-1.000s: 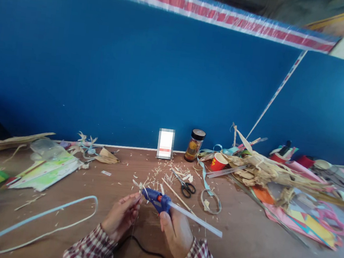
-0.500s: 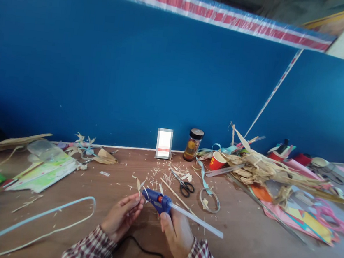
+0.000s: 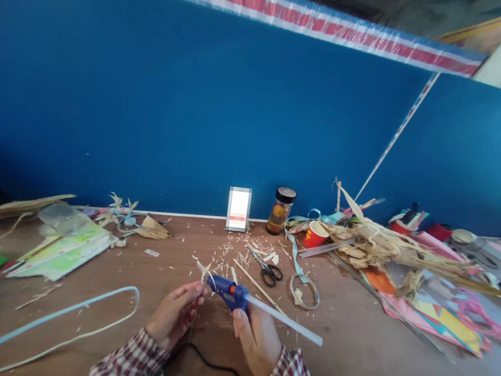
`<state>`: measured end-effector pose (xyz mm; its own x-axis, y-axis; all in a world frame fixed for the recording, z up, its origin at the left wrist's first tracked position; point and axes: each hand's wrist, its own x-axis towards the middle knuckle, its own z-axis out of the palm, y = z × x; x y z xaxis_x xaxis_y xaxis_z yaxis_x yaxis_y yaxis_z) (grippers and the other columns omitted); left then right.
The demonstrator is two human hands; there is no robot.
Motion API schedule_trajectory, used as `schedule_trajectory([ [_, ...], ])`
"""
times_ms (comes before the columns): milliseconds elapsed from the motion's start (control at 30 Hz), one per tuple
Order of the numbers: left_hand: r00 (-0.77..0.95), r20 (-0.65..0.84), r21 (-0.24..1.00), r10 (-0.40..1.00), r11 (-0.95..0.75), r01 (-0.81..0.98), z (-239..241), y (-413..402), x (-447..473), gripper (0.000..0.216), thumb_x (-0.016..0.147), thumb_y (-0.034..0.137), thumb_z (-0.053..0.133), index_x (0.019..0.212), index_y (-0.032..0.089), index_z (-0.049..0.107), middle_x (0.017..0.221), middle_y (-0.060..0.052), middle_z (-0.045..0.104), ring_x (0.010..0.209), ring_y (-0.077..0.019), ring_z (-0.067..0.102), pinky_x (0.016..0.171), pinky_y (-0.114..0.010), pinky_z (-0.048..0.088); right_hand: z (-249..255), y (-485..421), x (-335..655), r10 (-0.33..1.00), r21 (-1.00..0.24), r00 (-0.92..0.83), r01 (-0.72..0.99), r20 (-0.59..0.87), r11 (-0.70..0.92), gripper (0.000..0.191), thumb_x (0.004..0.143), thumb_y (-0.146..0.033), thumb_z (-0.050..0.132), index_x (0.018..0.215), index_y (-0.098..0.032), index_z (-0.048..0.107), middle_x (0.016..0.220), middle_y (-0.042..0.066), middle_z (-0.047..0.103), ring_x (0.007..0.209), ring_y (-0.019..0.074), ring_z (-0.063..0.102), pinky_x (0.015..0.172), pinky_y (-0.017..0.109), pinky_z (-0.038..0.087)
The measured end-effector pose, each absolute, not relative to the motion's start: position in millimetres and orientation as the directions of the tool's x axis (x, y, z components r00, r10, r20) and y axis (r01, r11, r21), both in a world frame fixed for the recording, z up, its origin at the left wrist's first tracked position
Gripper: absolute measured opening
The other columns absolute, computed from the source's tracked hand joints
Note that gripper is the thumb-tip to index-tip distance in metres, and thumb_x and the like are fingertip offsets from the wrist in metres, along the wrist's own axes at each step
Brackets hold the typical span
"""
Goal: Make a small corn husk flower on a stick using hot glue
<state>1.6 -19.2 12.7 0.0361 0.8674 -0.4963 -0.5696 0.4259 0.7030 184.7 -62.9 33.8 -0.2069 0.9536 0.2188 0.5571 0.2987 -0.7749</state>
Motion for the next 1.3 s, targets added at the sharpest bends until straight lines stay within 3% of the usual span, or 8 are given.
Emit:
schedule_trajectory([
  [1300, 0.06, -0.501, 0.677, 0.864, 0.434, -0.595, 15.3, -18.7, 1.2, 0.008, 0.073, 0.009, 0.058, 0.081, 0.009, 0.06, 0.065, -0.004, 0.064, 0.047, -0.0059, 0.057, 0.036, -0.011, 0.043, 30.1, -61.6, 184.1, 0.936, -0.688, -0.212, 0.635, 0.282, 0.351, 0.026, 0.089, -0.028, 0.027, 0.072, -0.02, 0.044, 0.061, -0.001, 0.049, 0.058, 0.0136, 0.047, 0.056, 0.027, 0.035],
])
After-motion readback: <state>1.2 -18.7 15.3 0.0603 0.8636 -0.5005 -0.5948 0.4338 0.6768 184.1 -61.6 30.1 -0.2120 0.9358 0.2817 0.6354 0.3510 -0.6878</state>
